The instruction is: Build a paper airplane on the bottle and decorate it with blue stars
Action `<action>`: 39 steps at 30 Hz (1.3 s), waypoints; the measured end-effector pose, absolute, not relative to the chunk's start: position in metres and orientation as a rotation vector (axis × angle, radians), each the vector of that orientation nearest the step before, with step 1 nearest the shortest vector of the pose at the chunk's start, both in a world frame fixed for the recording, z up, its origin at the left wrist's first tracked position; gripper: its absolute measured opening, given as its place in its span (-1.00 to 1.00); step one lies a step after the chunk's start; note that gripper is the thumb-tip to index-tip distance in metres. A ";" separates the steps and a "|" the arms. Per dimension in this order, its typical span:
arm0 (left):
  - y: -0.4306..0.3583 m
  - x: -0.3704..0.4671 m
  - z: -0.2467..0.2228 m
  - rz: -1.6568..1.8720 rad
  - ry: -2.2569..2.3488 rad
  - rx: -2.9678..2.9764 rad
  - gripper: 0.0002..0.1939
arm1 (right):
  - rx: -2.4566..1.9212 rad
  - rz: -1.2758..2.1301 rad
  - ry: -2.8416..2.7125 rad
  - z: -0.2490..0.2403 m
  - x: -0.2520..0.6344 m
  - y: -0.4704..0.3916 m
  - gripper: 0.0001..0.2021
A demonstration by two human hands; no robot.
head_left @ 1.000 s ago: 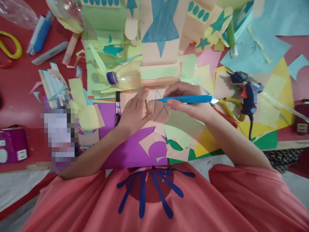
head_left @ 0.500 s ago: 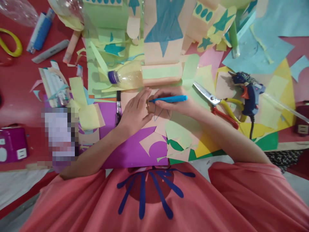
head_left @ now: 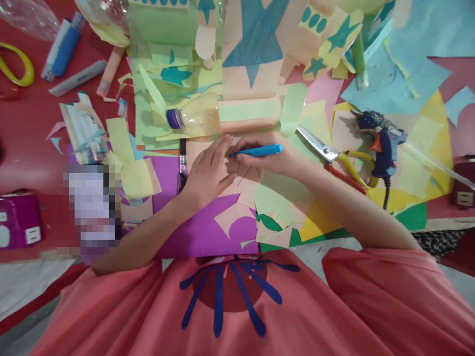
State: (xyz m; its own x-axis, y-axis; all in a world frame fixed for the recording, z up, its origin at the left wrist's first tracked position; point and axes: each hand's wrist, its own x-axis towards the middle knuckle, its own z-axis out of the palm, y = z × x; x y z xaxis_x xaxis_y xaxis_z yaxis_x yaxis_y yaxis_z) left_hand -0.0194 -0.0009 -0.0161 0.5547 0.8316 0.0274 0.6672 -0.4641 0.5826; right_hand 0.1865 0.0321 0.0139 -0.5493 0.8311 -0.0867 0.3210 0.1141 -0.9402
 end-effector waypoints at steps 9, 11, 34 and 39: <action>0.000 -0.022 -0.021 0.452 1.153 2.329 -0.30 | -1.166 1.456 -1.913 0.017 0.192 0.027 -0.88; 0.000 -0.022 -0.022 0.456 1.155 2.332 -0.30 | -1.183 1.467 -1.902 0.017 0.194 0.026 -0.88; 0.002 -0.023 -0.026 0.432 1.166 2.308 -0.27 | -1.344 1.579 -2.121 0.041 0.228 0.003 -0.84; 0.002 -0.021 -0.024 0.453 1.176 2.274 -0.30 | -1.391 1.595 -2.070 0.043 0.231 -0.004 -0.87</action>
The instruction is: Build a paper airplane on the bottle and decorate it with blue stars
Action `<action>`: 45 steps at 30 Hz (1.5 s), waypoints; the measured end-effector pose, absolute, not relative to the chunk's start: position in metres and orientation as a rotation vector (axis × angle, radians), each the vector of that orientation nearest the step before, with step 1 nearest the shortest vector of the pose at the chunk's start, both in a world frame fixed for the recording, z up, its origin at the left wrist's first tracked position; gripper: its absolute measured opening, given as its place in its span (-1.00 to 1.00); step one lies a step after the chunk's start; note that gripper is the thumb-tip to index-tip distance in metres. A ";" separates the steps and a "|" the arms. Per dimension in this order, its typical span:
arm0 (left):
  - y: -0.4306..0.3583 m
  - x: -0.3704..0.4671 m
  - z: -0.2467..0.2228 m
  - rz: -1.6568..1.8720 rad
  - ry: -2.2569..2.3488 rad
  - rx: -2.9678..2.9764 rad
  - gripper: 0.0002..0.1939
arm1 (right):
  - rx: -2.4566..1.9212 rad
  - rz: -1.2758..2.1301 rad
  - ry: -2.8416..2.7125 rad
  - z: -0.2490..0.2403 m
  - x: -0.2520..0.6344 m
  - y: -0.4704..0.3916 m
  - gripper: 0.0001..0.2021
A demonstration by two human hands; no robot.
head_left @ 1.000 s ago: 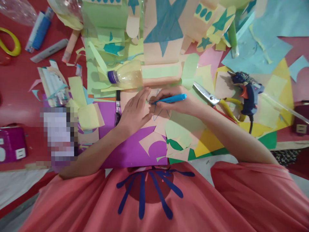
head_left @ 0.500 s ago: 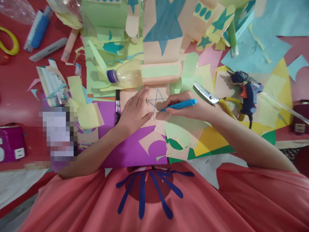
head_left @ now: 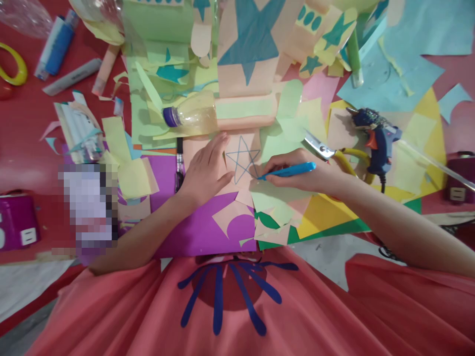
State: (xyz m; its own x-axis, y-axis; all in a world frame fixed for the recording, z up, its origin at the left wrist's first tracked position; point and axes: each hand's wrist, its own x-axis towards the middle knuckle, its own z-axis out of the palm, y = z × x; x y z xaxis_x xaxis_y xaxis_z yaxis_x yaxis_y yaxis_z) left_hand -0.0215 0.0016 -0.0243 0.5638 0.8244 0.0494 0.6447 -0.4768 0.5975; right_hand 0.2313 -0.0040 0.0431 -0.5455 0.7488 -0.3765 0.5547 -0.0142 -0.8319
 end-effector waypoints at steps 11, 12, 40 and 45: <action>0.001 -0.021 -0.023 0.421 1.182 2.291 -0.27 | -1.423 1.625 -1.885 0.046 0.236 -0.002 -0.89; 0.001 -0.021 -0.024 0.423 1.177 2.298 -0.27 | -1.408 1.614 -1.846 0.045 0.237 -0.002 -0.89; -0.006 -0.018 -0.016 0.489 1.187 2.363 -0.22 | -1.415 1.190 -1.512 0.000 0.203 0.008 -0.86; -0.006 -0.017 -0.016 0.495 1.206 2.346 -0.24 | -1.382 1.233 -1.528 -0.001 0.205 0.008 -0.89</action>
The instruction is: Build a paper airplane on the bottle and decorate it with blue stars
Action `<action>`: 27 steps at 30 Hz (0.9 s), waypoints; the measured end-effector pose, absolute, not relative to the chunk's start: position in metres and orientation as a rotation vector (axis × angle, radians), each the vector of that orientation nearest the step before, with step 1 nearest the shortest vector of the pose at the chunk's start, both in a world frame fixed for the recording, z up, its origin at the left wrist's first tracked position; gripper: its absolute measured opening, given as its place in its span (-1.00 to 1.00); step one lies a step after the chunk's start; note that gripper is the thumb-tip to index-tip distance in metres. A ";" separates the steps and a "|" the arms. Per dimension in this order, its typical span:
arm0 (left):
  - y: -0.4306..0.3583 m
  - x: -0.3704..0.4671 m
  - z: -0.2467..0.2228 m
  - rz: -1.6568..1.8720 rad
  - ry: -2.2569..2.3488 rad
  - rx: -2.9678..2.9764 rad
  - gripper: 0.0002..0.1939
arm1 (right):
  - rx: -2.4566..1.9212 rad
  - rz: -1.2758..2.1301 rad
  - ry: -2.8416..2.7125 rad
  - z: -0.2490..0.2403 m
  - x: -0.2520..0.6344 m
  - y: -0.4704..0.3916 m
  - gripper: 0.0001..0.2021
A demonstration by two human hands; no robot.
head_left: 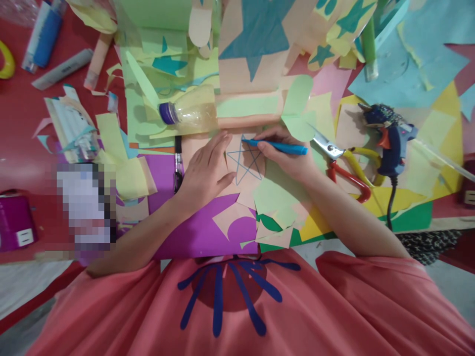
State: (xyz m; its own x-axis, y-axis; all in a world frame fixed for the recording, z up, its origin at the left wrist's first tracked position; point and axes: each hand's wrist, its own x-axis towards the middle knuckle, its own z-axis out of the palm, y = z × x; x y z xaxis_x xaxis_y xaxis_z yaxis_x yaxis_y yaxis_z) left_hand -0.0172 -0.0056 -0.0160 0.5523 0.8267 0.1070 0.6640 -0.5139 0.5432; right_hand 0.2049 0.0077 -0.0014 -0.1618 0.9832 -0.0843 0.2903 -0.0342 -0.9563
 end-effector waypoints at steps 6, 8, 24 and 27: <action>-0.004 -0.019 -0.019 0.485 1.179 2.340 -0.23 | -1.385 1.279 -1.564 0.000 0.206 0.007 -0.85; -0.004 -0.019 -0.019 0.495 1.173 2.356 -0.23 | -1.367 1.306 -1.565 0.001 0.207 0.007 -0.84; -0.004 -0.019 -0.018 0.489 1.201 2.314 -0.24 | -1.349 1.286 -1.561 -0.003 0.207 0.006 -0.87; -0.004 -0.020 -0.019 0.516 1.174 2.312 -0.23 | -1.342 1.309 -1.572 -0.002 0.208 0.006 -0.84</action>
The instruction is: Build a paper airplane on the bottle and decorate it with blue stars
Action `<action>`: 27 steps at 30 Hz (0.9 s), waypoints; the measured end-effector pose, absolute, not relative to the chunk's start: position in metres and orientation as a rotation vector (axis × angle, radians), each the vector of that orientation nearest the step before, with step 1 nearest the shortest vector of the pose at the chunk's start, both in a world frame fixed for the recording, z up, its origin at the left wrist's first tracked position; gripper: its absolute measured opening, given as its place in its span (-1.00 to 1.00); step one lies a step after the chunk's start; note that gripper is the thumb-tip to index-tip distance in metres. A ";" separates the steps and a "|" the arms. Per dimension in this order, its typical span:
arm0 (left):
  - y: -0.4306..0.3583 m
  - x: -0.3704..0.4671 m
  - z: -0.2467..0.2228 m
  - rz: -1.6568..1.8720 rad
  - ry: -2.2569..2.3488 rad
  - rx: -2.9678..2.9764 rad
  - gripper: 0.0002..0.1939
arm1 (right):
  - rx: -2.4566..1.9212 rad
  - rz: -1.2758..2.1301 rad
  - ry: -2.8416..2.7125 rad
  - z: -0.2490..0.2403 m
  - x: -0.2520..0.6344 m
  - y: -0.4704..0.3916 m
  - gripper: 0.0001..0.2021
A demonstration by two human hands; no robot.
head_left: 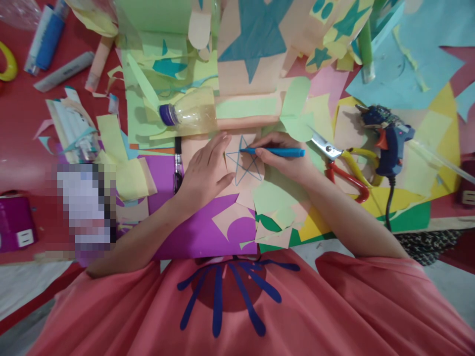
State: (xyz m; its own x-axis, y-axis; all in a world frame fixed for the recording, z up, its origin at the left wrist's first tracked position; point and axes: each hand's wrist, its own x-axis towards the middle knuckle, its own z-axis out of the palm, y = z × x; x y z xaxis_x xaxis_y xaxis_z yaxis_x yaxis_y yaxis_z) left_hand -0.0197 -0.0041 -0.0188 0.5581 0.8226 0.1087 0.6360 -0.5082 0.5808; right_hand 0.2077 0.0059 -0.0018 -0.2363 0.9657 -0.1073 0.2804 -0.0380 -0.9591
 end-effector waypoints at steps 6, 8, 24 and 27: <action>-0.005 -0.019 -0.017 0.479 1.205 2.311 -0.24 | -1.362 1.273 -1.521 0.004 0.207 0.007 -0.87; -0.005 -0.018 -0.016 0.471 1.215 2.305 -0.25 | -1.379 1.229 -1.484 0.004 0.206 0.007 -0.91; -0.005 -0.019 -0.019 0.510 1.182 2.374 -0.21 | -1.280 1.240 -1.504 -0.008 0.207 0.009 -0.89; -0.005 -0.020 -0.020 0.498 1.181 2.376 -0.20 | -1.261 1.278 -1.524 -0.006 0.208 0.009 -0.88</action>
State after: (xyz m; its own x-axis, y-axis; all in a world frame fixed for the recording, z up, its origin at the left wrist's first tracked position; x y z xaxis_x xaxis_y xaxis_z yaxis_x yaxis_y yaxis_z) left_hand -0.0198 -0.0046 -0.0196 0.5708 0.8121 0.1216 0.6543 -0.5393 0.5302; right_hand 0.2082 0.0087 -0.0060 -0.2174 0.9753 -0.0381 0.2073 0.0080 -0.9782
